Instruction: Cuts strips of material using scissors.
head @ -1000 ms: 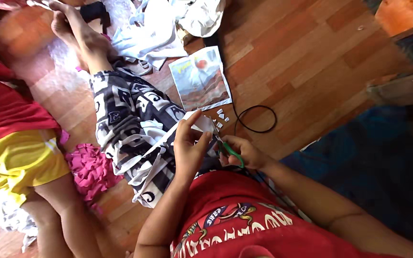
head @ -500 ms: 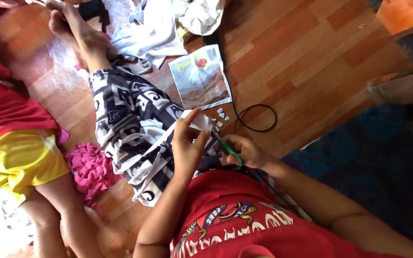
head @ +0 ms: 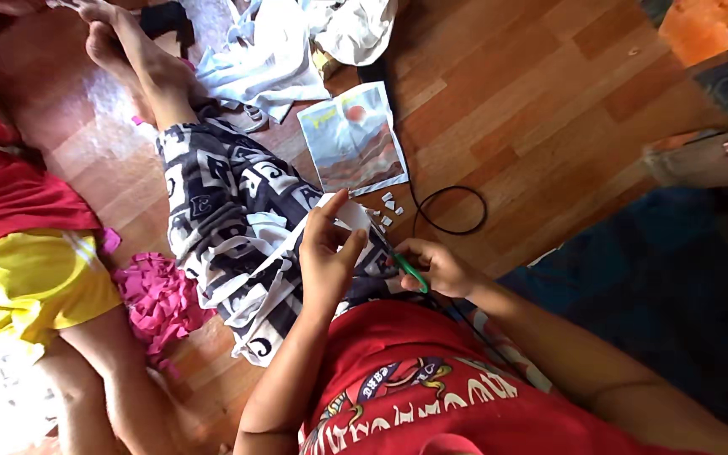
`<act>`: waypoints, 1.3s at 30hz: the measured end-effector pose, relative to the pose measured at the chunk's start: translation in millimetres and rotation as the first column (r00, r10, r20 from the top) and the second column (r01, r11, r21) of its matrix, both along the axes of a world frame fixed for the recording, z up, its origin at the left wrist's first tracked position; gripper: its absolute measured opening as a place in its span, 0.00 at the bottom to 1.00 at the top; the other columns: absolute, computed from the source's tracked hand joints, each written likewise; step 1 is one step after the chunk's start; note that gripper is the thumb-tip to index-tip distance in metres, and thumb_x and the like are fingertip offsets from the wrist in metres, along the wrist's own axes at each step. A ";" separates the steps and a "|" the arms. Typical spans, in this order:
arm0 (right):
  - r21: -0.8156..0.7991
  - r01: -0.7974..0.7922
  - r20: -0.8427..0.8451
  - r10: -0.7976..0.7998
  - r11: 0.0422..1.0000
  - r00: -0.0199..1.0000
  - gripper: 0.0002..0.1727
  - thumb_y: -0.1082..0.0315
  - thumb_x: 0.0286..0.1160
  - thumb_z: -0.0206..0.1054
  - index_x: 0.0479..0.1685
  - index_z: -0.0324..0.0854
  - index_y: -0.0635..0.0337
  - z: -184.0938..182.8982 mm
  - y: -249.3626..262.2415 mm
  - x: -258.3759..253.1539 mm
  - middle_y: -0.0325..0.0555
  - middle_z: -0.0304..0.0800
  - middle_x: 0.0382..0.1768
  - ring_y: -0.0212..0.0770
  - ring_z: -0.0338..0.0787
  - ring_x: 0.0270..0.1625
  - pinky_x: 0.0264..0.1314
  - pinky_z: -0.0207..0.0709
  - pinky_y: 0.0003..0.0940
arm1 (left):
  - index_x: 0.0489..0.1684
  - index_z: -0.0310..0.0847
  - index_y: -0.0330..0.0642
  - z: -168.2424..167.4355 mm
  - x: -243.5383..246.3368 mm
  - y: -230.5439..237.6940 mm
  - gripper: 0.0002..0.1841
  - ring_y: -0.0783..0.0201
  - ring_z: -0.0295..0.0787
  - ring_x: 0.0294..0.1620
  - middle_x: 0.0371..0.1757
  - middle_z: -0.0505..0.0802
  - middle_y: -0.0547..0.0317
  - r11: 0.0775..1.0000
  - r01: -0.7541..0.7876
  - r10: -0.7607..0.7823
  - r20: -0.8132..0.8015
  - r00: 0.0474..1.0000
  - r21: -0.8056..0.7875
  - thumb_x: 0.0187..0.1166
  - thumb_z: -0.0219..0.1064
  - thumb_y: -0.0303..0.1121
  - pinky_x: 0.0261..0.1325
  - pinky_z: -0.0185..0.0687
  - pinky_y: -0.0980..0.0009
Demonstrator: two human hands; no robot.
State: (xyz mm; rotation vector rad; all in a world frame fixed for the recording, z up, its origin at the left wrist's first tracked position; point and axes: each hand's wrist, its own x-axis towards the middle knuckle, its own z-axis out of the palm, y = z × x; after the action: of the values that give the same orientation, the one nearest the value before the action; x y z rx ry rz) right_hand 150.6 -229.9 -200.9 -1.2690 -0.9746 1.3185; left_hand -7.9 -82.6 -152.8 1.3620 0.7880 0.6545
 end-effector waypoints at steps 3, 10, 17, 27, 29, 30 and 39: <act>-0.039 0.000 0.004 0.000 0.999 1.000 0.16 0.60 0.68 0.76 0.48 0.82 0.58 -0.4 -1.6 1.9 0.19 0.84 0.27 0.13 0.82 0.29 0.34 0.78 0.11 | 0.79 0.75 0.44 0.8 0.2 1.5 0.32 0.74 0.84 0.30 0.62 0.84 0.56 1.000 0.008 -0.008 -0.006 1.000 -0.002 0.70 0.69 0.18 0.37 0.87 0.77; -0.101 0.001 -0.034 -0.004 0.995 0.999 0.13 0.65 0.67 0.75 0.48 0.82 0.56 2.9 -3.9 3.7 0.19 0.85 0.27 0.15 0.84 0.28 0.34 0.80 0.12 | 0.81 0.73 0.45 0.0 1.0 4.0 0.35 0.75 0.82 0.28 0.65 0.83 0.57 0.998 0.057 -0.057 -0.020 0.998 -0.013 0.68 0.69 0.18 0.34 0.85 0.78; -0.046 -0.038 -0.115 0.033 0.998 0.993 0.24 0.44 0.65 0.78 0.49 0.82 0.50 -3.5 -5.3 6.0 0.18 0.85 0.27 0.15 0.84 0.29 0.33 0.79 0.12 | 0.82 0.73 0.48 -0.1 2.8 -0.1 0.35 0.74 0.81 0.26 0.63 0.83 0.56 0.994 0.111 -0.112 -0.057 0.992 -0.013 0.68 0.70 0.19 0.32 0.85 0.77; -0.009 -0.013 -0.114 0.012 1.000 0.993 0.25 0.40 0.65 0.77 0.48 0.82 0.49 -5.9 -4.3 3.3 0.18 0.85 0.27 0.14 0.83 0.28 0.31 0.78 0.12 | 0.81 0.74 0.48 -0.7 2.0 -2.4 0.35 0.73 0.82 0.26 0.61 0.83 0.55 0.992 0.125 -0.127 -0.083 0.988 -0.026 0.68 0.70 0.19 0.32 0.86 0.75; -0.014 -0.009 -0.108 0.007 1.000 0.994 0.25 0.40 0.65 0.77 0.48 0.82 0.49 -5.1 -4.6 3.7 0.18 0.85 0.27 0.14 0.83 0.27 0.31 0.78 0.12 | 0.82 0.74 0.49 -0.7 2.3 -2.2 0.35 0.73 0.83 0.26 0.63 0.83 0.55 0.992 0.124 -0.126 -0.080 0.989 -0.034 0.68 0.70 0.19 0.32 0.86 0.76; -0.021 -0.007 -0.103 0.005 1.000 0.995 0.25 0.40 0.64 0.78 0.48 0.82 0.50 -4.4 -4.7 3.8 0.18 0.85 0.27 0.14 0.82 0.27 0.31 0.78 0.12 | 0.82 0.74 0.48 -0.8 2.3 -2.2 0.35 0.73 0.83 0.26 0.63 0.83 0.55 0.992 0.122 -0.124 -0.079 0.989 -0.037 0.68 0.70 0.19 0.32 0.86 0.76; -0.059 0.015 -0.048 -0.018 0.998 0.999 0.19 0.52 0.67 0.77 0.49 0.82 0.54 1.0 -5.0 2.2 0.18 0.84 0.28 0.14 0.82 0.28 0.34 0.78 0.11 | 0.81 0.74 0.49 1.4 1.8 -1.2 0.35 0.73 0.83 0.27 0.65 0.82 0.56 0.993 0.102 -0.107 -0.098 0.989 -0.058 0.68 0.70 0.19 0.33 0.86 0.76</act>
State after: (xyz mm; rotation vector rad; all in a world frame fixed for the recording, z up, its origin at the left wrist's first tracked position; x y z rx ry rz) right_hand 152.7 -235.0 -199.9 -1.2810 -0.8961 1.3674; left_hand -6.1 -83.8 -151.4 1.3867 0.8035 0.4819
